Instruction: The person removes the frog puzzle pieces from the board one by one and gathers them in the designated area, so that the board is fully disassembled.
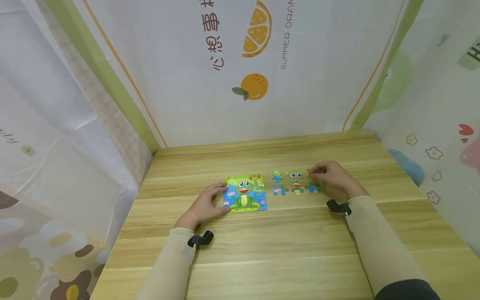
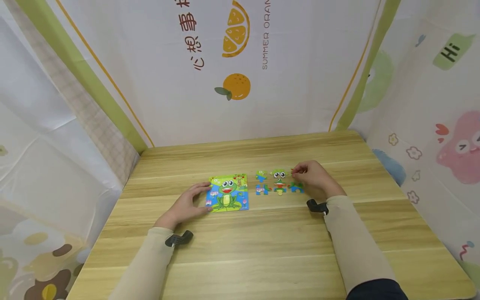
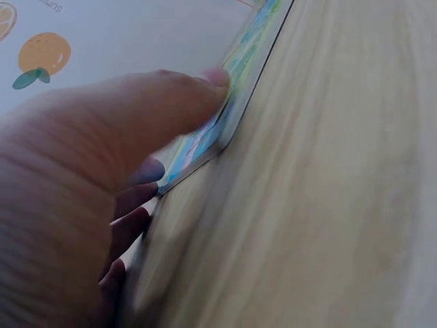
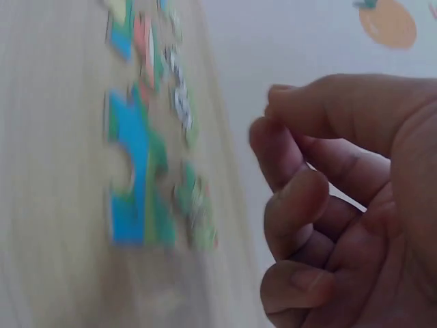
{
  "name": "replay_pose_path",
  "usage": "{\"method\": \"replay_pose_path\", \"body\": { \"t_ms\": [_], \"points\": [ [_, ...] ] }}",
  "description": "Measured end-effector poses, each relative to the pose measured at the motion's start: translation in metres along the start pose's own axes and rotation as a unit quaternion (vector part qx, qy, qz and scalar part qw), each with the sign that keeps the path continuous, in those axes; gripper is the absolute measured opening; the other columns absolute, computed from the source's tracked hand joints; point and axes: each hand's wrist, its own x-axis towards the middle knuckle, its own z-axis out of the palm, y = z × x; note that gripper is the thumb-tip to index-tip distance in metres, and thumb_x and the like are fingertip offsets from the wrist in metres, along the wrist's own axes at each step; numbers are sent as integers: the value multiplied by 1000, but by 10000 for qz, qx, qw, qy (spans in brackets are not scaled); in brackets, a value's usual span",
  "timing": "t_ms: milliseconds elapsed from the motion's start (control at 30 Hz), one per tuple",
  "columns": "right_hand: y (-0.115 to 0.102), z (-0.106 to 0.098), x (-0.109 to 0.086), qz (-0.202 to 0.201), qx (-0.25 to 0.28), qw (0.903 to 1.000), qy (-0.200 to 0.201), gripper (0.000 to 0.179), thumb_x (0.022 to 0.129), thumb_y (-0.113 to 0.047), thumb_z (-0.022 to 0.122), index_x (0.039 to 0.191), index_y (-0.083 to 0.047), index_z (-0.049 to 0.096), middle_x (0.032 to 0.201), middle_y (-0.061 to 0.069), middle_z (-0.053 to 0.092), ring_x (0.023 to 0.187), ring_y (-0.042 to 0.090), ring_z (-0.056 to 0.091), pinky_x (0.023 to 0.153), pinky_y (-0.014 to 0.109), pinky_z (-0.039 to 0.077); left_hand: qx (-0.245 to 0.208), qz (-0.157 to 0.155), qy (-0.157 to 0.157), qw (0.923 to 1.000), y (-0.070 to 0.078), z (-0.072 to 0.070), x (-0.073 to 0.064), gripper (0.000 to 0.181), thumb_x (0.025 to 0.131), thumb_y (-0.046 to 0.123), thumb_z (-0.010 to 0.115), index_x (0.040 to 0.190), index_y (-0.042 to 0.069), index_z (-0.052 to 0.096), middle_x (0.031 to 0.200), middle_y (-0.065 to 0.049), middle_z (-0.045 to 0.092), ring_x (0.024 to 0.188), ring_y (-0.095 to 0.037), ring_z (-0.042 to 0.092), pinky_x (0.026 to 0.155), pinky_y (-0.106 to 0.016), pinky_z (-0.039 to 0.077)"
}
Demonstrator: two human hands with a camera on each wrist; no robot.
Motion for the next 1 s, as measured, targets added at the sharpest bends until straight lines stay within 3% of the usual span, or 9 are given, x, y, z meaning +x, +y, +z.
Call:
{"method": "replay_pose_path", "body": {
  "t_ms": [200, 467, 1000],
  "points": [
    [-28, 14, 7, -390, 16, 9991, 161, 19, 101, -21, 72, 110, -6, 76, 98, 5, 69, 86, 26, 57, 73, 38, 50, -190, -8, 63, 9998, -2, -3, -4, 74, 85, 39, 90, 148, 13, 61, 163, 1, 44, 153, -28, 35, 124, -55, 28],
    [-61, 37, 19, -637, 38, 9978, -196, 17, 101, -18, 71, 108, -5, 76, 93, 3, 69, 72, 22, 54, 60, 31, 49, 41, 41, -10, 10000, -2, -3, -4, 72, 84, 31, 91, 146, 8, 61, 163, 0, 45, 152, -28, 36, 124, -52, 29],
    [-112, 87, 37, -1024, -3, 9926, -655, 11, 100, -15, 70, 105, -8, 77, 93, -1, 69, 67, 17, 54, 61, 32, 49, -10, 38, -60, 10000, -4, -3, -3, 72, 85, 32, 90, 146, 10, 61, 162, 1, 45, 152, -27, 36, 124, -50, 30]
  ]
}}
